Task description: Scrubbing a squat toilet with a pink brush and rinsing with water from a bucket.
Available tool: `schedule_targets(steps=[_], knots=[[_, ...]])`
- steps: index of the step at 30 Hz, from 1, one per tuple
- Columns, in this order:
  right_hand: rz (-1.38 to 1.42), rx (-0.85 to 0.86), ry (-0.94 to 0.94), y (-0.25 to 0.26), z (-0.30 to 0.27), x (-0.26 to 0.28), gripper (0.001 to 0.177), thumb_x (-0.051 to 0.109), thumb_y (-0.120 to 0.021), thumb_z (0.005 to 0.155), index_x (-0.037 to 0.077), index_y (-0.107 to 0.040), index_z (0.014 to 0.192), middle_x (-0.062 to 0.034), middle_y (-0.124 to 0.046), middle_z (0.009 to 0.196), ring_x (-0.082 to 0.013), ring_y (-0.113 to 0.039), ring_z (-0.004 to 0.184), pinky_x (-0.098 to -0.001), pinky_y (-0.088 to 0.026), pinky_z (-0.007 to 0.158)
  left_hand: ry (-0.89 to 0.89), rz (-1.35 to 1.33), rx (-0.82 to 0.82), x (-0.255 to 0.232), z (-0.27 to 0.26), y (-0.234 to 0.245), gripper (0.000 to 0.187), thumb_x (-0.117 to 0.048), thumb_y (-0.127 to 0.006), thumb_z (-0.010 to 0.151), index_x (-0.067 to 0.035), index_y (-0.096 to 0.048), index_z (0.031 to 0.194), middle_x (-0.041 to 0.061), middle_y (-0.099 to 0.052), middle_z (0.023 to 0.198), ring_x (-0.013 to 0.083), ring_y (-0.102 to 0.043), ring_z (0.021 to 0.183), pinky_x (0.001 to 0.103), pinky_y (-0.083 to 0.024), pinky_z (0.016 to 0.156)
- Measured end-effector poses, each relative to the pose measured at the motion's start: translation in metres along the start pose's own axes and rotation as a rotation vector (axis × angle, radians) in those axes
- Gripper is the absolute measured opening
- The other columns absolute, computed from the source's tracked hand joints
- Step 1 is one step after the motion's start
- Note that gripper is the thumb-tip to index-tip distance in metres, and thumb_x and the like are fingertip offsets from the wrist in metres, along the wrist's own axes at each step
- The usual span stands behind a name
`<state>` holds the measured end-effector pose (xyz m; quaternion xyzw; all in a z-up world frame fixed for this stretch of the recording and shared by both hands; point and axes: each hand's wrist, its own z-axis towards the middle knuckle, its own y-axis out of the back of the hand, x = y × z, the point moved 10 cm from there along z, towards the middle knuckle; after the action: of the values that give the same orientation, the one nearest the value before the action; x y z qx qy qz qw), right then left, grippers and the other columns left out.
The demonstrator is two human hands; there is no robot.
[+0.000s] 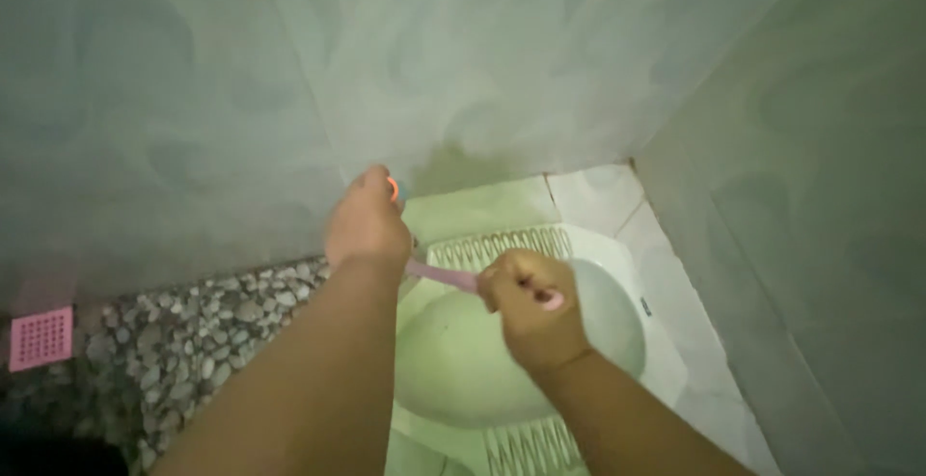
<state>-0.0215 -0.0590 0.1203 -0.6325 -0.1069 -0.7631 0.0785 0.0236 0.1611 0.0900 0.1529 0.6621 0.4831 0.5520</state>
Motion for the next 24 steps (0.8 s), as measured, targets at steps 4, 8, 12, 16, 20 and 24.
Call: schedule_targets(steps=[4, 8, 12, 16, 20, 24], knots=[[-0.141, 0.009, -0.074, -0.002, 0.003, -0.013, 0.031, 0.003, -0.061, 0.088, 0.006, -0.051, 0.059, -0.0023, -0.052, 0.057, -0.0103, -0.039, 0.053, -0.0298, -0.033, 0.048, 0.033, 0.007, 0.072, 0.000, 0.000, 0.000, 0.041, -0.006, -0.070, 0.079, -0.013, -0.058, 0.117, 0.010, -0.065, 0.121, 0.0377, -0.063, 0.108, 0.049, -0.051, 0.084], [-0.130, 0.085, -0.063, 0.017, -0.013, 0.006, 0.031, 0.003, -0.061, 0.088, 0.006, -0.049, 0.060, -0.0011, -0.053, 0.059, -0.0094, -0.042, 0.054, -0.0289, -0.038, 0.049, -0.002, 0.068, 0.052, 0.019, -0.006, -0.014, 0.018, -0.007, -0.061, 0.095, -0.012, -0.061, 0.112, 0.012, -0.068, 0.120, 0.0376, -0.065, 0.112, 0.049, -0.052, 0.090], [-0.086, 0.121, 0.048, 0.000, -0.011, 0.009, 0.028, 0.003, -0.060, 0.090, 0.005, -0.051, 0.063, -0.0011, -0.057, 0.062, -0.0087, -0.047, 0.056, -0.0277, -0.042, 0.050, -0.012, -0.019, 0.003, 0.016, 0.001, -0.013, 0.021, -0.010, -0.064, 0.091, -0.013, -0.060, 0.111, 0.013, -0.067, 0.117, 0.0398, -0.063, 0.109, 0.051, -0.050, 0.085], [-0.129, 0.096, 0.015, -0.031, -0.027, 0.004, 0.023, 0.003, -0.062, 0.089, 0.001, -0.058, 0.066, -0.0029, -0.055, 0.061, -0.0096, -0.048, 0.056, -0.0279, -0.039, 0.051, 0.019, 0.014, 0.082, 0.014, -0.011, 0.003, 0.025, -0.011, -0.067, 0.084, -0.013, -0.060, 0.107, 0.011, -0.067, 0.117, 0.0387, -0.062, 0.110, 0.050, -0.051, 0.085], [-0.220, 0.110, -0.014, -0.011, -0.020, 0.005, 0.021, 0.003, -0.064, 0.087, 0.001, -0.060, 0.067, -0.0031, -0.054, 0.059, -0.0100, -0.047, 0.055, -0.0279, -0.037, 0.050, 0.106, -0.017, 0.166, 0.029, -0.011, -0.001, 0.039, -0.008, -0.074, 0.073, -0.013, -0.059, 0.109, 0.008, -0.067, 0.120, 0.0347, -0.065, 0.110, 0.047, -0.052, 0.087], [-0.125, 0.141, 0.019, 0.011, -0.017, 0.015, 0.024, 0.002, -0.060, 0.087, 0.003, -0.054, 0.064, -0.0028, -0.059, 0.064, -0.0105, -0.051, 0.060, -0.0280, -0.045, 0.058, 0.014, -0.011, 0.012, 0.035, -0.001, -0.005, 0.024, -0.007, -0.060, 0.092, -0.013, -0.060, 0.116, 0.014, -0.068, 0.117, 0.0388, -0.064, 0.108, 0.050, -0.051, 0.086]])
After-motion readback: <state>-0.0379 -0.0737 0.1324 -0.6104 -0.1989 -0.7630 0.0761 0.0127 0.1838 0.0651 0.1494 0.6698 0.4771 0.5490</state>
